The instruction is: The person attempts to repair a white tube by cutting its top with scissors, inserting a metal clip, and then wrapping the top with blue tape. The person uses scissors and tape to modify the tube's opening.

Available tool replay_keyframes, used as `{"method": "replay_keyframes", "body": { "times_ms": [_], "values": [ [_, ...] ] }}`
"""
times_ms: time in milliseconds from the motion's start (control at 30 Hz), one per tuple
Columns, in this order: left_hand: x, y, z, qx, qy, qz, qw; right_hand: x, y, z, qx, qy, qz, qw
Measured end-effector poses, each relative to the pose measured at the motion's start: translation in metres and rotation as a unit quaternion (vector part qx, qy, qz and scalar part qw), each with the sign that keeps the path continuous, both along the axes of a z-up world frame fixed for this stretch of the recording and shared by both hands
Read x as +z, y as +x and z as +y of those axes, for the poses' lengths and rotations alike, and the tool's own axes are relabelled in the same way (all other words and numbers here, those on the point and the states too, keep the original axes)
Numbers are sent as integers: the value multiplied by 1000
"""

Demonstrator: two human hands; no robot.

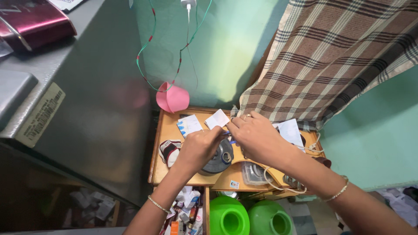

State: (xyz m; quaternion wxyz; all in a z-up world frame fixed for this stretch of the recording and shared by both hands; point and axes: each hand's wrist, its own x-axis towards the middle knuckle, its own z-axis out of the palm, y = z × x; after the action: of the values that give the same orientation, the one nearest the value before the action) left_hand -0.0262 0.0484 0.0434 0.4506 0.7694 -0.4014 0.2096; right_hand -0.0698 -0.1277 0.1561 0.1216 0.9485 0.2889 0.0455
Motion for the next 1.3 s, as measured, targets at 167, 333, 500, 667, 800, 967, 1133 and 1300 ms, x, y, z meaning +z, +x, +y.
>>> {"method": "replay_keyframes", "body": {
  "times_ms": [167,333,500,667,800,967,1133,1300],
  "values": [
    [-5,4,-1,-2,3,11,1000,-9,8,-5,8,21,-1,1000],
    [-15,6,-6,-13,-14,42,999,-19,16,-12,16,27,40,999],
    [-20,11,-4,-23,-25,89,995,-21,18,-15,36,59,21,997],
    [-23,17,-8,-42,-7,103,994,-9,18,-11,46,81,28,995],
    [-27,18,-13,-48,19,117,992,-3,17,-5,35,74,49,995],
    [-31,20,-12,-71,13,94,993,0,15,-2,43,33,32,998],
    [-32,20,-13,-98,-8,99,990,4,16,-1,32,40,55,997],
    [-31,21,-18,-87,6,88,992,3,17,-2,33,17,44,998]
  ]
}}
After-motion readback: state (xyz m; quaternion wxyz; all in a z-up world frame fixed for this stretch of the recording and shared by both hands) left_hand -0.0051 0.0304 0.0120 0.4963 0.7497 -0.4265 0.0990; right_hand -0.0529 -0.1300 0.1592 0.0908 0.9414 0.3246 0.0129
